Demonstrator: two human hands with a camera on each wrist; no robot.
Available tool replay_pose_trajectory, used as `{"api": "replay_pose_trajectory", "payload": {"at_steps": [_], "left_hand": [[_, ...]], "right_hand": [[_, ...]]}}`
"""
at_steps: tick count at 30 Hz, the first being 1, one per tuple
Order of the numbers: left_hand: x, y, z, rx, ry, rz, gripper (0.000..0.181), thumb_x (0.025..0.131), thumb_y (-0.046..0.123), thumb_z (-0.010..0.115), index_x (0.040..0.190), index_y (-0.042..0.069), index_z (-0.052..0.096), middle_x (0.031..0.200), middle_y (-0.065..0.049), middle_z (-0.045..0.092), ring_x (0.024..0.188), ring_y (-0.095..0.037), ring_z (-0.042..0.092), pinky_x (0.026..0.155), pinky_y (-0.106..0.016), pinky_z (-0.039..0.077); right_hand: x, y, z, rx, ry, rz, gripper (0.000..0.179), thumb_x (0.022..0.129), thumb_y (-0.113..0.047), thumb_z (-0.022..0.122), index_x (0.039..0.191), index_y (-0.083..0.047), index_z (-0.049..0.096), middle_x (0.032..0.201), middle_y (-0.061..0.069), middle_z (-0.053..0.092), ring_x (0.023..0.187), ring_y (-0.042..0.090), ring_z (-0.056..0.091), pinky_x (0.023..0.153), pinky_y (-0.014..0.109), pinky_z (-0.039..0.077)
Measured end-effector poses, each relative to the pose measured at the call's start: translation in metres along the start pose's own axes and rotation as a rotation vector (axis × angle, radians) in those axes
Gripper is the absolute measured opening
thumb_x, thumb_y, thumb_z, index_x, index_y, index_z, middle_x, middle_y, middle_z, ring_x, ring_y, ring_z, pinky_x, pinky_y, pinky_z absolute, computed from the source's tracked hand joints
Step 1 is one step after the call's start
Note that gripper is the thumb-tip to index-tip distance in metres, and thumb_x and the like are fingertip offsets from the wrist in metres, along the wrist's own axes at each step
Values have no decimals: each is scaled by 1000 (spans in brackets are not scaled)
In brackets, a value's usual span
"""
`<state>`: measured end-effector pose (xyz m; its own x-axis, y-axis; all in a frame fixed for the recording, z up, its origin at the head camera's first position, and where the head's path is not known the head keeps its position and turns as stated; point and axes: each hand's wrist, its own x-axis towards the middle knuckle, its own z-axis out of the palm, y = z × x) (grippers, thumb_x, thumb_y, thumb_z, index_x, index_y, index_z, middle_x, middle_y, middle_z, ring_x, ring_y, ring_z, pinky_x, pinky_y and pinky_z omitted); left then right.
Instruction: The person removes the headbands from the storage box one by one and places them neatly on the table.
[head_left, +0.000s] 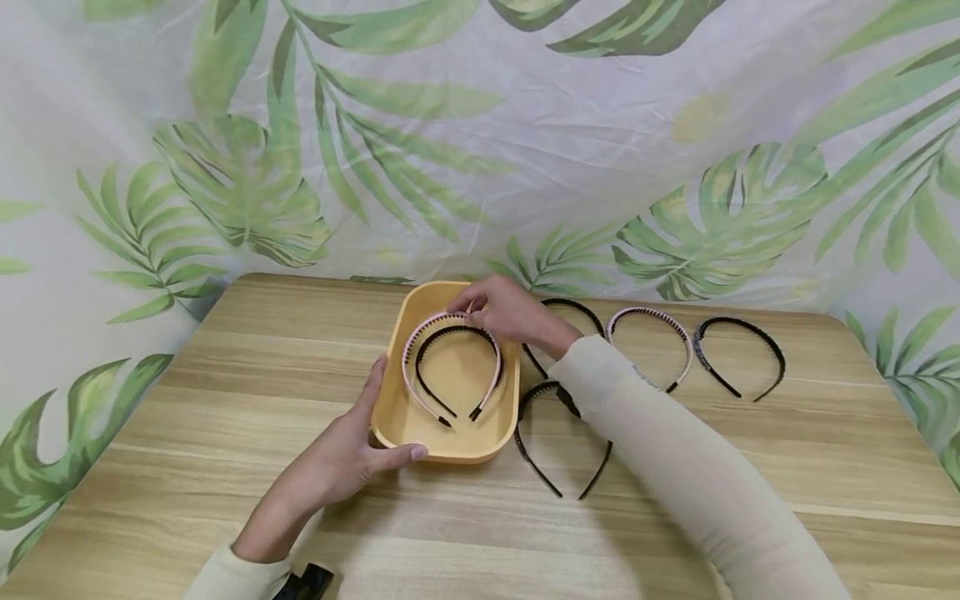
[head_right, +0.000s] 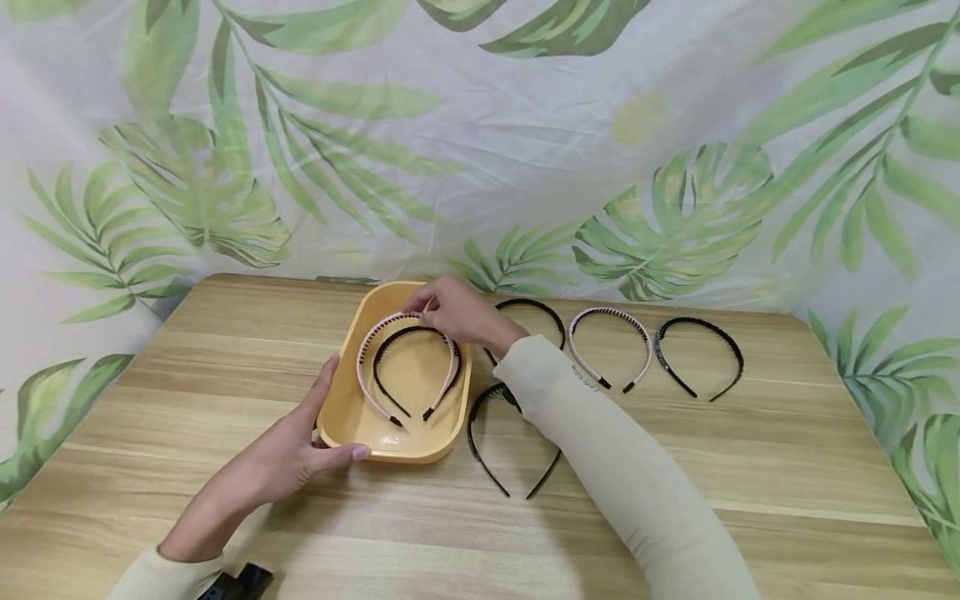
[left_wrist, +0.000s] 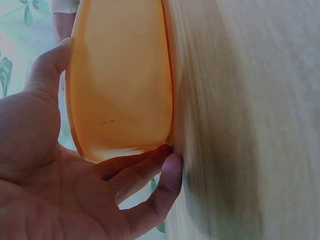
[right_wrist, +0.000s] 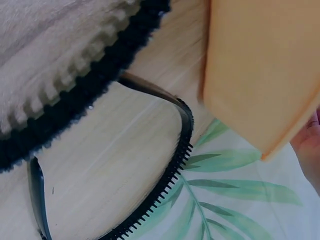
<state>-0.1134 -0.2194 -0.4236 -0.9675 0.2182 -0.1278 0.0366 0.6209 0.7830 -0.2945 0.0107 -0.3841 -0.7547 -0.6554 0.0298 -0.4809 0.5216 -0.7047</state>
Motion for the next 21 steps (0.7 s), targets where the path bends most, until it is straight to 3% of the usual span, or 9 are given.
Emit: {"api": "replay_pose_trajectory", "payload": {"at_steps": [7,15,21], "left_hand": [[-4,1,4,8,10,0,127,91,43,82,167,23,-17,169,-34,18,144,-47,47,119,-64,33],[-8,2,9,7,20,5,127,90,44,82,168,22,-16,168,-33,21,142,-44,50,120,-64,33],[-11,3,12,17,28,-4,127,90,45,82,168,22,-17,168,-33,24,143,-44,49,118,-64,34]], "right_hand": [[-12,-7,-10,73,21,20,28,99,-1,66,124,-6,77,126,9,76,108,25,68,83,31,56],[-29,-6,-20,66,55,-9,28,100,-3,65,124,-8,78,125,9,77,112,26,68,91,37,56],[-47,1,-26,67,78,-67,28,99,-2,64,124,-5,77,121,16,77,107,26,69,85,32,55]]}}
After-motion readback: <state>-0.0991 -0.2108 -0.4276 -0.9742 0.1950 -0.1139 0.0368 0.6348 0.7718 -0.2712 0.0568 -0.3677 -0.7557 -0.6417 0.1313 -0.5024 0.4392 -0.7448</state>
